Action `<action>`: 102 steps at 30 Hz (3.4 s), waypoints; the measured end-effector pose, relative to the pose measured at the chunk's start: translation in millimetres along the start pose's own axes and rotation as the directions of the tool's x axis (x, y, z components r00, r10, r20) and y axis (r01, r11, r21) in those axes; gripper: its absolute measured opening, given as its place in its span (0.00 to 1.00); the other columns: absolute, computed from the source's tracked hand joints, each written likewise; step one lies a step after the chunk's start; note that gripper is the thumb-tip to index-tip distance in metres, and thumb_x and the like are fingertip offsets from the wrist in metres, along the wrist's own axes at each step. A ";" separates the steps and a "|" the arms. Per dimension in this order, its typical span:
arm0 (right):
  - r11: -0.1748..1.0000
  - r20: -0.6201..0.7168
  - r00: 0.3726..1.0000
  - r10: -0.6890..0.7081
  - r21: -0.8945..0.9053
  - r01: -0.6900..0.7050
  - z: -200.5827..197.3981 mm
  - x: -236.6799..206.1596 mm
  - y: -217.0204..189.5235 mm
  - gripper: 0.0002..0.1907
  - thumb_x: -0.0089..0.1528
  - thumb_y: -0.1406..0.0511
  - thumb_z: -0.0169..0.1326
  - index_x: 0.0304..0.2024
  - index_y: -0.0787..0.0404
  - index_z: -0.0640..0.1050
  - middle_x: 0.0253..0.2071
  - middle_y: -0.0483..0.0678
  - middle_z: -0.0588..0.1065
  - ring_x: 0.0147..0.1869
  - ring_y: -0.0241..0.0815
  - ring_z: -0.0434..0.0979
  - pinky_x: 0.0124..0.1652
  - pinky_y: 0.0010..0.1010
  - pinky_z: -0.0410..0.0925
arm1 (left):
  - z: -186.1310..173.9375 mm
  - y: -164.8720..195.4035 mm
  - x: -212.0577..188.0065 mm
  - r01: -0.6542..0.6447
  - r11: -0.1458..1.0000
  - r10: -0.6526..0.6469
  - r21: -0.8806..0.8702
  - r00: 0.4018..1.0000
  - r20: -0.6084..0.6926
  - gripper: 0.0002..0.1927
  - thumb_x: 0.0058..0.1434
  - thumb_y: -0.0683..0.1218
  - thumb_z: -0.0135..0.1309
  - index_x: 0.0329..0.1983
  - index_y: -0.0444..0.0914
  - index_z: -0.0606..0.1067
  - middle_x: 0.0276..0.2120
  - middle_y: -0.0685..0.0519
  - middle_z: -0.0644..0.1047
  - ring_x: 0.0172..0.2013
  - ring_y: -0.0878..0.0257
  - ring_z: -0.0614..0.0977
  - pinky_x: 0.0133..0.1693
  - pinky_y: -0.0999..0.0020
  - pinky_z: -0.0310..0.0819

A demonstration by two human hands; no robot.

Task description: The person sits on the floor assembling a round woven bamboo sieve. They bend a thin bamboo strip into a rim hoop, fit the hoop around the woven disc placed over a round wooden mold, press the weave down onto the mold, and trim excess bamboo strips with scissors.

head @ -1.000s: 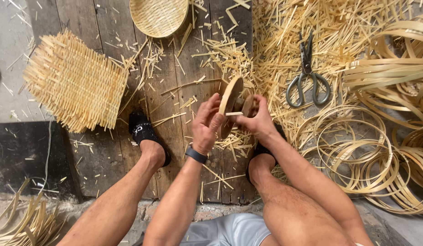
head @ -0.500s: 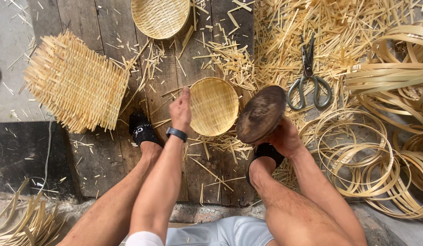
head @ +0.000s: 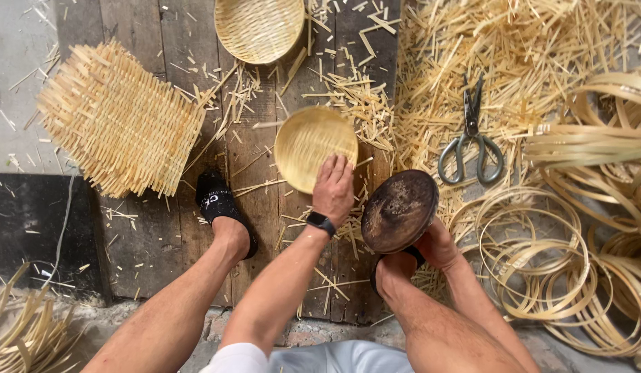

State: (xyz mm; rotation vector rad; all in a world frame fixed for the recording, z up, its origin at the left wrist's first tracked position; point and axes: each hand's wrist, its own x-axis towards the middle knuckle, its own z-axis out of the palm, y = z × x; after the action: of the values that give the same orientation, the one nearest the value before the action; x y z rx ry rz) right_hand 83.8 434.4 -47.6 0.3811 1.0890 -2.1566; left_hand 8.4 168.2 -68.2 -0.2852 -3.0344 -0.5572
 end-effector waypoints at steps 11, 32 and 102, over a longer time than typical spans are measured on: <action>0.992 -0.086 0.992 0.087 0.101 -0.078 -29.8 3.5 16.6 0.42 0.56 0.42 0.60 0.65 0.59 0.70 0.60 0.52 0.73 0.64 0.52 0.71 0.63 0.50 0.64 | -82.7 -172.4 159.9 -0.217 0.959 0.256 0.185 0.941 -0.221 0.17 0.66 0.32 0.52 0.51 0.41 0.81 0.54 0.47 0.82 0.58 0.53 0.80 0.62 0.61 0.71; 0.996 0.028 0.995 0.091 0.019 -0.091 5.0 30.1 -5.0 0.46 0.54 0.36 0.56 0.62 0.61 0.71 0.60 0.56 0.73 0.66 0.54 0.71 0.63 0.60 0.65 | -58.5 -92.7 98.4 0.113 0.917 -0.129 -0.381 0.992 -0.017 0.16 0.62 0.51 0.61 0.47 0.36 0.81 0.47 0.39 0.82 0.49 0.47 0.82 0.54 0.53 0.76; 0.874 -0.417 0.867 -0.272 -0.484 0.041 59.1 91.2 -33.3 0.10 0.59 0.69 0.65 0.39 0.64 0.76 0.31 0.42 0.78 0.32 0.26 0.76 0.31 0.16 0.70 | -96.8 -19.3 15.6 -0.189 0.982 0.144 0.026 0.821 0.553 0.45 0.45 0.51 0.69 0.69 0.57 0.66 0.75 0.50 0.51 0.74 0.48 0.49 0.71 0.50 0.40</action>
State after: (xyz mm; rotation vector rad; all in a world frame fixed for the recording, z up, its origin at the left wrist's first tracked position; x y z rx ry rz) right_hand -2.7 360.9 -40.2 0.6312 1.9295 -1.8909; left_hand -9.6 118.7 16.7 -0.8365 -3.5080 -0.3894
